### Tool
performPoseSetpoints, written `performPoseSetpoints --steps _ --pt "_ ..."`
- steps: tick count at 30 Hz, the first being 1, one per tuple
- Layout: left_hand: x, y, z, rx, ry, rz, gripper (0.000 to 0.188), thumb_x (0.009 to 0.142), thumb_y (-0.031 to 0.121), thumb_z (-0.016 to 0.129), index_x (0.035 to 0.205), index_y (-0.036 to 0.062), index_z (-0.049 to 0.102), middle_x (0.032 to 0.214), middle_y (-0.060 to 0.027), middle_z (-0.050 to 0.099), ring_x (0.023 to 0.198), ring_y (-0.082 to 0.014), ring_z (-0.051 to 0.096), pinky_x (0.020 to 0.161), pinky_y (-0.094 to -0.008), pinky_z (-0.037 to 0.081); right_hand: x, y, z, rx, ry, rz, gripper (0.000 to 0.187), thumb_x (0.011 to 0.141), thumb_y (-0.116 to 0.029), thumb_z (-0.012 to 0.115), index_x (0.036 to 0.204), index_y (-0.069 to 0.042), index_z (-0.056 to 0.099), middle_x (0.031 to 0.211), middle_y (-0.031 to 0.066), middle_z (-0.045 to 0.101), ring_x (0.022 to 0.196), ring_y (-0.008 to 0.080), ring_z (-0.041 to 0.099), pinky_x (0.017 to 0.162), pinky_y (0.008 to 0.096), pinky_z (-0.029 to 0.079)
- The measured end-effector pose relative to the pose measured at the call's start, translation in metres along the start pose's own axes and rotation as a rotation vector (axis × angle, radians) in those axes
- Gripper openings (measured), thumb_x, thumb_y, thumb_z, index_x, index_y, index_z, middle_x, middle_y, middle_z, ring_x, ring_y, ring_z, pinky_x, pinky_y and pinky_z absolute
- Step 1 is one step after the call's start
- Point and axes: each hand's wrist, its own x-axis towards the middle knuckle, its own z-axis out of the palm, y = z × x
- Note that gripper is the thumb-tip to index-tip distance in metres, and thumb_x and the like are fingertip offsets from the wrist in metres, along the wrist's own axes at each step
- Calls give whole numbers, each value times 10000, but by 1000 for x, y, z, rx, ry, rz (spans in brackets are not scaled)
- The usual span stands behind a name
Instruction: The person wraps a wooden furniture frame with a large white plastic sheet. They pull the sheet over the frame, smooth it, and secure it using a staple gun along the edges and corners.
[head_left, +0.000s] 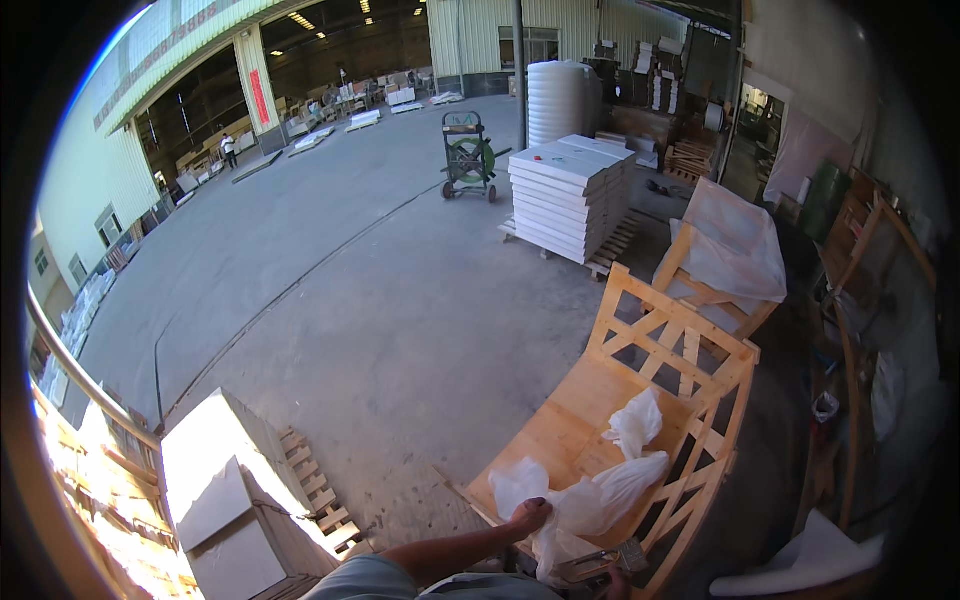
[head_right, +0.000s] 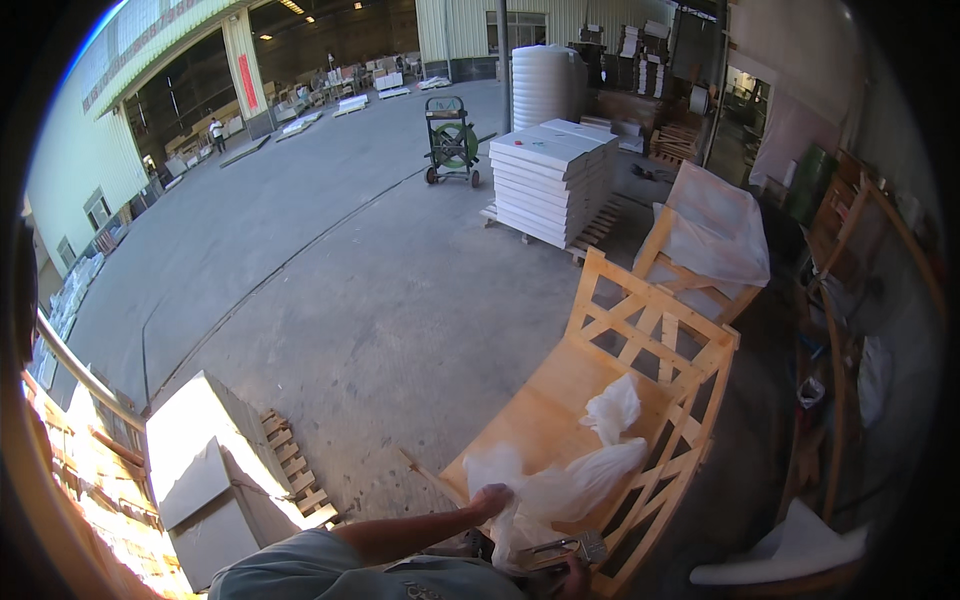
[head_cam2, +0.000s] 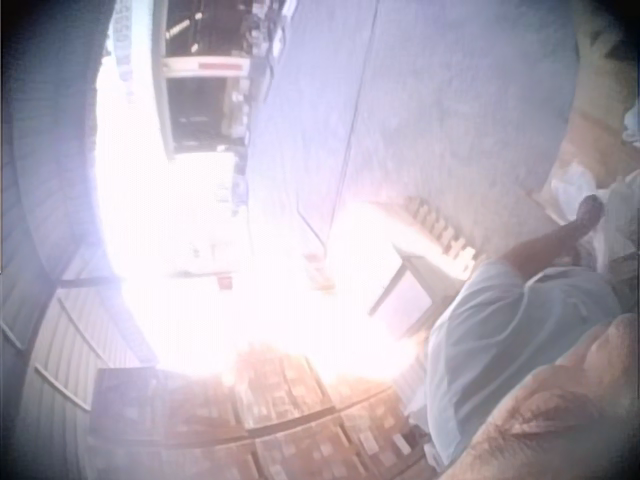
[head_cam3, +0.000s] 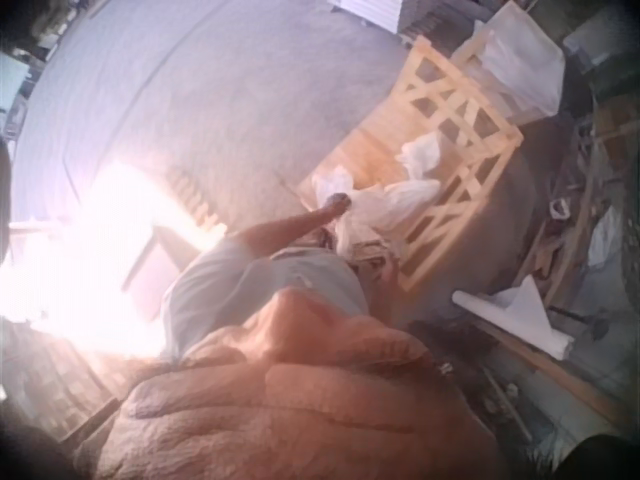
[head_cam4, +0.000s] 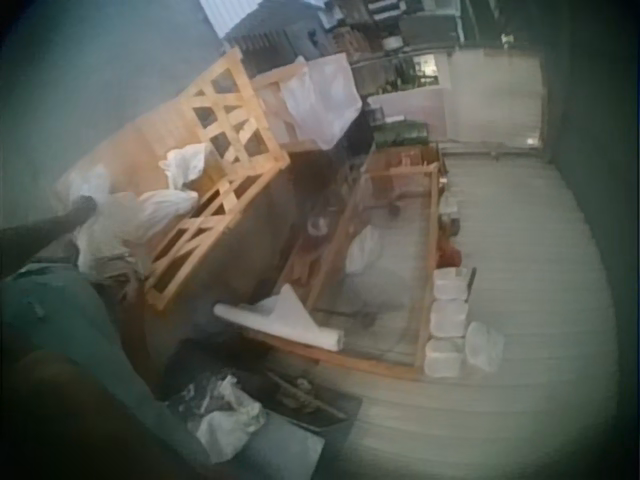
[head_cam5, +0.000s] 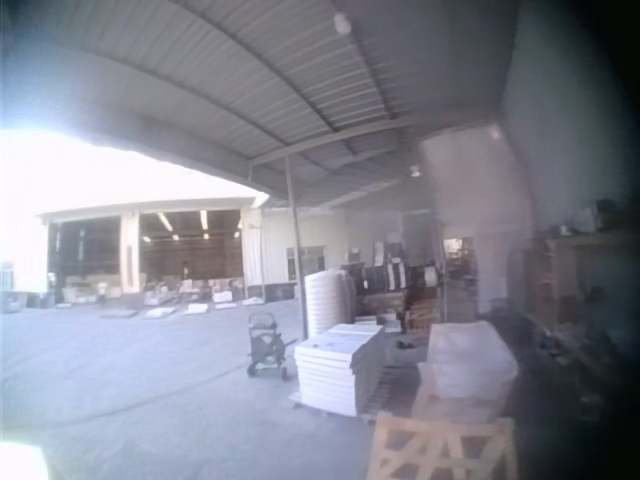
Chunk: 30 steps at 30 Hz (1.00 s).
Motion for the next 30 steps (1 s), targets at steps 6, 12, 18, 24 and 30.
performPoseSetpoints --steps 6,12,18,24,30 --pt "-3 17 -47 -726 353 90 258 916 238 531 926 -11 596 795 -92 609 721 -176 600 628 -326 495 -6 -26 -7 145 120 -292 383 968 -359 515 1201 -55 518 1156 137 612 1056 277 618 837 440 557" --pt "-79 -12 -65 -297 482 46 194 855 145 564 932 -30 596 982 -148 564 823 -241 578 685 -364 498 -13 -50 -10 166 163 -291 294 960 -301 548 1145 -73 568 1105 90 628 996 238 617 824 430 527" --pt "-110 -13 -65 520 411 271 577 796 106 629 1337 32 443 1403 -237 410 1304 -426 390 1047 -491 376 -31 -51 16 42 133 -242 253 926 -262 580 1094 -74 607 1075 73 630 1003 230 601 830 422 505" --pt "-12 5 -52 387 -194 606 420 855 181 605 1262 87 564 1312 -148 556 1271 -333 471 1023 -479 388 -44 -38 30 -27 168 -285 239 915 -221 568 1066 -43 618 1049 107 648 937 239 633 802 385 518" --pt "49 -2 -49 1042 -902 265 466 930 460 426 1212 154 634 1254 -107 612 1167 -291 556 989 -445 382 -65 -41 47 142 178 -373 236 924 -238 561 1052 -41 590 1001 91 629 954 232 621 833 388 512"
